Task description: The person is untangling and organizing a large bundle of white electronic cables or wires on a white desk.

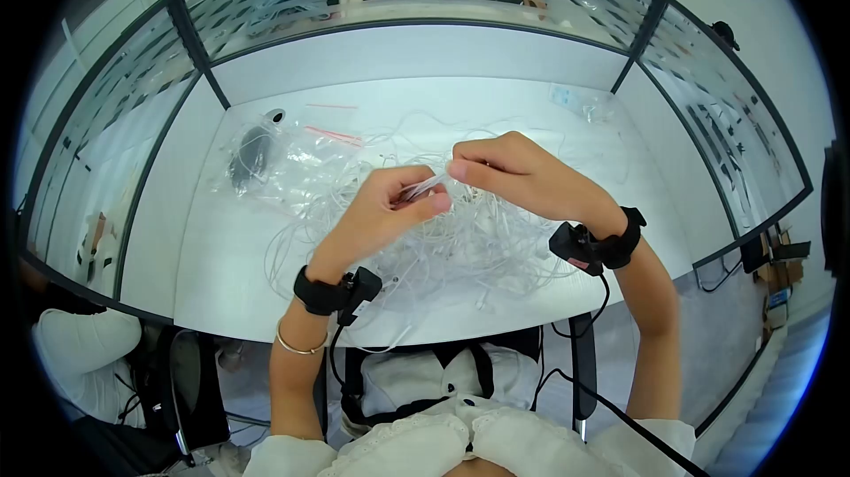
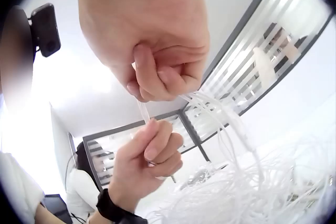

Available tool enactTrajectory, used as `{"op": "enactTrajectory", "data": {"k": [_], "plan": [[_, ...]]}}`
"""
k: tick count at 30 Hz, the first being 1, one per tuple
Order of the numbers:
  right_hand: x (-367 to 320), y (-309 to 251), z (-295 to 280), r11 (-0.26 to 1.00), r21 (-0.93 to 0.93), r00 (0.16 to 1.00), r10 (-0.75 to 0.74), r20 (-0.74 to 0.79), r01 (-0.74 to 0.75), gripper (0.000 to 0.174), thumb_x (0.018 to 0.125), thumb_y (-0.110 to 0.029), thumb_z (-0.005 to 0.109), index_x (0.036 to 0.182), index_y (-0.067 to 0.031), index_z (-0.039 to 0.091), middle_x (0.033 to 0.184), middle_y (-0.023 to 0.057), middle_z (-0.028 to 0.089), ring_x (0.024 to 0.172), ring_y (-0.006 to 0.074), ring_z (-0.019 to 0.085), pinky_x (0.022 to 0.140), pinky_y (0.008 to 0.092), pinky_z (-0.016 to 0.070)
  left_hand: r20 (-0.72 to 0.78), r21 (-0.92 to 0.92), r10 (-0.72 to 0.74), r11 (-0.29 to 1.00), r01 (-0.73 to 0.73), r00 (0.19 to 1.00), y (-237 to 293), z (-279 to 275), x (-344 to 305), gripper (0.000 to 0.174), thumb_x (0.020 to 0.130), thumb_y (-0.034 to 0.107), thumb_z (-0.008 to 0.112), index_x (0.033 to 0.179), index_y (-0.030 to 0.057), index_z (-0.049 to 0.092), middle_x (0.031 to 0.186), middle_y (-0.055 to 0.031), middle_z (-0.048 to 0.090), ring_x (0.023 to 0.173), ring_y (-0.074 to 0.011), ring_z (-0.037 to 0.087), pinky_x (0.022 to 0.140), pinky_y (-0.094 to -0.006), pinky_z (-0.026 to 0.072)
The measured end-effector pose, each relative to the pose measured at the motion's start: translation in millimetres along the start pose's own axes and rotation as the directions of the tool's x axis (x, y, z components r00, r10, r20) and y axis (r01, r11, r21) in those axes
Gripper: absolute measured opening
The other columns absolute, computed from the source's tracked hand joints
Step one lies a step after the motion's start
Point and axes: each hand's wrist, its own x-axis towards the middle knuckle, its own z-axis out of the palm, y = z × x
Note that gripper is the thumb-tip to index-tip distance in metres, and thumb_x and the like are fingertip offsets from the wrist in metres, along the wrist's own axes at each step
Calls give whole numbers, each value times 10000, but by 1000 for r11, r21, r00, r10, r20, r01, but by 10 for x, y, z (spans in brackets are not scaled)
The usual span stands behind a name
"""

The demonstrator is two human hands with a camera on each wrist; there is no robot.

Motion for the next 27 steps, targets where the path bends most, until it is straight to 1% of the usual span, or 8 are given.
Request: {"op": "enactTrajectory", "data": {"k": [2, 6, 8, 12, 14, 19, 24, 27], "plan": [[14, 2, 26, 988, 156, 999, 18, -33, -13, 378, 969, -350, 474, 690, -95, 463, 591, -53, 335, 530, 60, 268, 466, 232, 228, -98, 210, 9, 978, 12, 995, -57, 99, 11, 260, 950, 245, 531, 925, -10, 579, 680, -19, 477, 591, -96, 375, 526, -270, 330], [93, -50, 14, 842, 508, 982, 179, 53, -180, 397, 964, -347, 476, 648, -117, 405, 571, -57, 331, 487, 37, 211, 433, 224, 146, -237, 322, 229, 935, -146, 944, -48, 104, 44, 260, 976, 192, 468, 857, -23, 553, 677, -16, 459, 585, -115, 367, 537, -282, 323], [131, -56, 37, 831, 526, 981, 191, 36, -181, 392, 959, -340, 482, 644, -121, 403, 556, -56, 346, 479, 36, 207, 430, 223, 147, -218, 282, 274, 937, -209, 936, -33, 104, 52, 258, 976, 190, 468, 850, -23, 541, 666, -10, 452, 583, -121, 364, 539, -285, 320], [228, -40, 17, 730, 656, 981, 158, 109, -190, 391, 950, -334, 493, 631, -132, 393, 535, -51, 384, 463, 38, 193, 424, 227, 149, -100, 15, 92, 996, -91, 991, 0, 113, 28, 307, 1006, 266, 409, 949, 22, 587, 653, 19, 418, 566, -84, 374, 522, -239, 316], [289, -13, -1, 733, 651, 981, 135, 141, -195, 401, 950, -338, 493, 621, -135, 387, 531, -46, 407, 438, 39, 231, 413, 213, 169, -9, -116, 40, 992, -40, 999, -72, 111, 34, 359, 1013, 321, 383, 1002, 57, 626, 619, 37, 374, 518, -74, 358, 503, -227, 303], [344, -30, -51, 852, 491, 981, 124, 151, -184, 424, 940, -364, 512, 610, -112, 423, 521, -19, 478, 407, 58, 398, 382, 181, 257, 152, -291, -30, 954, 73, 988, -47, 47, 46, 439, 1002, 360, 396, 667, 88, 474, 641, 17, 448, 468, -46, 322, 479, -205, 271], [326, -203, -244, 986, 94, 984, 127, 127, -140, 475, 924, -382, 556, 571, -63, 560, 544, -27, 524, 449, 56, 343, 424, 223, 225, 235, -442, 28, 893, 81, 972, -91, 64, 75, 494, 992, 417, 406, 629, 90, 472, 770, -16, 523, 447, -24, 304, 463, -179, 262], [313, -118, -250, 1000, 11, 995, 3, 102, -4, 462, 918, -375, 565, 587, -53, 578, 521, -30, 497, 466, 48, 339, 444, 236, 243, 252, -331, 9, 941, 78, 968, -131, 33, 90, 493, 992, 419, 406, 632, 88, 469, 820, -36, 535, 456, -21, 314, 462, -176, 269]]}}
